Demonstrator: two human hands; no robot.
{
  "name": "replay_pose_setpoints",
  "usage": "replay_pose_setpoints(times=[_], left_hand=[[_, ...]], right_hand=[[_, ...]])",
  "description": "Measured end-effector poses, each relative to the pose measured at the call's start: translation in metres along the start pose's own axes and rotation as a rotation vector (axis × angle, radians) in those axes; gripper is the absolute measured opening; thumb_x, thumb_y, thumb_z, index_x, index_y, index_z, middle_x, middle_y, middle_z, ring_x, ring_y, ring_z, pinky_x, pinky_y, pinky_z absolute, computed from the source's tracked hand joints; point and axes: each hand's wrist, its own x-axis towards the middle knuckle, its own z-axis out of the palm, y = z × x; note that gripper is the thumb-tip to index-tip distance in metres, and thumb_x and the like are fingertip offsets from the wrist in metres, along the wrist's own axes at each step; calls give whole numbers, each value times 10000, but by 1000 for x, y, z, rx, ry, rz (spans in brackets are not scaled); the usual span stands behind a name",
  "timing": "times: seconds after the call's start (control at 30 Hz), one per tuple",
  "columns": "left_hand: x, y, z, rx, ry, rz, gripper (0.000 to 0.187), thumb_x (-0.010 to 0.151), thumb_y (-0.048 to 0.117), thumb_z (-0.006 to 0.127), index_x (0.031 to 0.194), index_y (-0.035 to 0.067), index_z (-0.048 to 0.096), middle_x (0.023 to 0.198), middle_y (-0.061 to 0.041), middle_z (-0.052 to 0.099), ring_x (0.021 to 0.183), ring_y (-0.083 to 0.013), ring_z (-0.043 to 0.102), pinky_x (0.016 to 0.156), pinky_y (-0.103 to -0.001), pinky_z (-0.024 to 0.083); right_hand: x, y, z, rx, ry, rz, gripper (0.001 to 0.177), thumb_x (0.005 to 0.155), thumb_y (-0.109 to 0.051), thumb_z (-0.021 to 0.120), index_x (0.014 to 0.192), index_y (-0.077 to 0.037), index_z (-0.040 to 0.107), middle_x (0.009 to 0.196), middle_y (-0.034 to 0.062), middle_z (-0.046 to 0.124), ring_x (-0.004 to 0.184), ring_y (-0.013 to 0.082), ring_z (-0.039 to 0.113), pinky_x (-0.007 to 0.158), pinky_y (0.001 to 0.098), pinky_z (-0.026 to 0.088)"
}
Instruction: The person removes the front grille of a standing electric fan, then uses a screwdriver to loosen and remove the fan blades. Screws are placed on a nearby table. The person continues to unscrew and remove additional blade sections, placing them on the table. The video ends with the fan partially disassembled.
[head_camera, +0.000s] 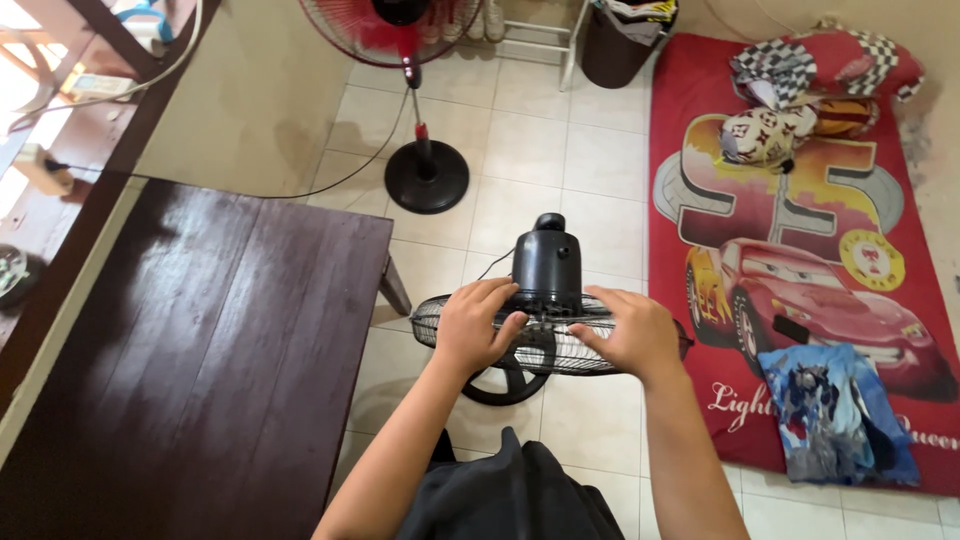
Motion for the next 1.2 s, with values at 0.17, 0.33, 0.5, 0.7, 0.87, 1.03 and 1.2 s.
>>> replay_pose_setpoints(times=[0.17, 0.33, 0.5, 0.7, 0.87, 1.03, 1.2], left_hand=[[-22, -19, -16, -3, 18, -126, 376, 944, 273, 653, 1220, 20, 674, 1239, -146, 690, 1165, -360, 627, 1000, -453, 484], [-54, -57, -14, -145, 41, -342, 401, 1021, 274, 539, 1301, 13, 656, 1329, -170, 645, 1226, -371, 599, 1024, -435, 474], [-92, -124, 16, -459, 189, -536, 498, 1128, 344, 350, 1275, 9, 687, 1312, -145, 713, 1275, -275, 646, 1092, -378, 459], [-123, -187, 37, -881, 252, -948, 495, 1095, 360, 358, 1151, 18, 711, 1201, -106, 732, 1141, -174, 677, 954, -344, 537], [-123, -174, 34, -349, 164, -749, 238, 1014, 180, 570, 1077, 24, 739, 1024, -131, 727, 926, -200, 670, 822, -342, 541], [-113, -156, 19, -294, 70, -690, 229, 914, 122, 676, 1116, 22, 713, 1080, -94, 658, 920, -179, 658, 742, -301, 548], [-110, -146, 15, -473, -37, -686, 540, 782, 104, 859, 1246, 22, 597, 1048, -84, 587, 914, -154, 568, 746, -307, 531]], right_hand=[[8, -9, -14, 61, -35, -77, 603, 811, -595, 701, 1161, -107, 740, 1163, 109, 751, 1076, 308, 695, 894, 417, 558], [24, -45, -3, -53, -72, -167, 593, 825, -571, 717, 1146, -73, 730, 1148, 117, 741, 1062, 304, 690, 894, 432, 545], [43, -102, 32, -93, -120, -270, 546, 822, -523, 734, 1115, -62, 717, 1054, 88, 742, 971, 278, 699, 813, 434, 521], [59, -156, 66, -341, -327, -320, 675, 725, -626, 799, 1095, -72, 691, 941, 94, 703, 895, 283, 670, 787, 416, 508], [60, -169, 76, -552, -413, -302, 801, 660, -634, 852, 1172, -50, 656, 939, 78, 685, 888, 249, 669, 794, 375, 507], [60, -162, 80, -519, -353, -306, 812, 626, -610, 871, 1192, -67, 659, 928, 63, 688, 890, 237, 671, 799, 372, 512], [62, -156, 79, -503, -409, -256, 763, 660, -604, 864, 1180, -84, 663, 944, 50, 684, 918, 233, 665, 825, 367, 507]])
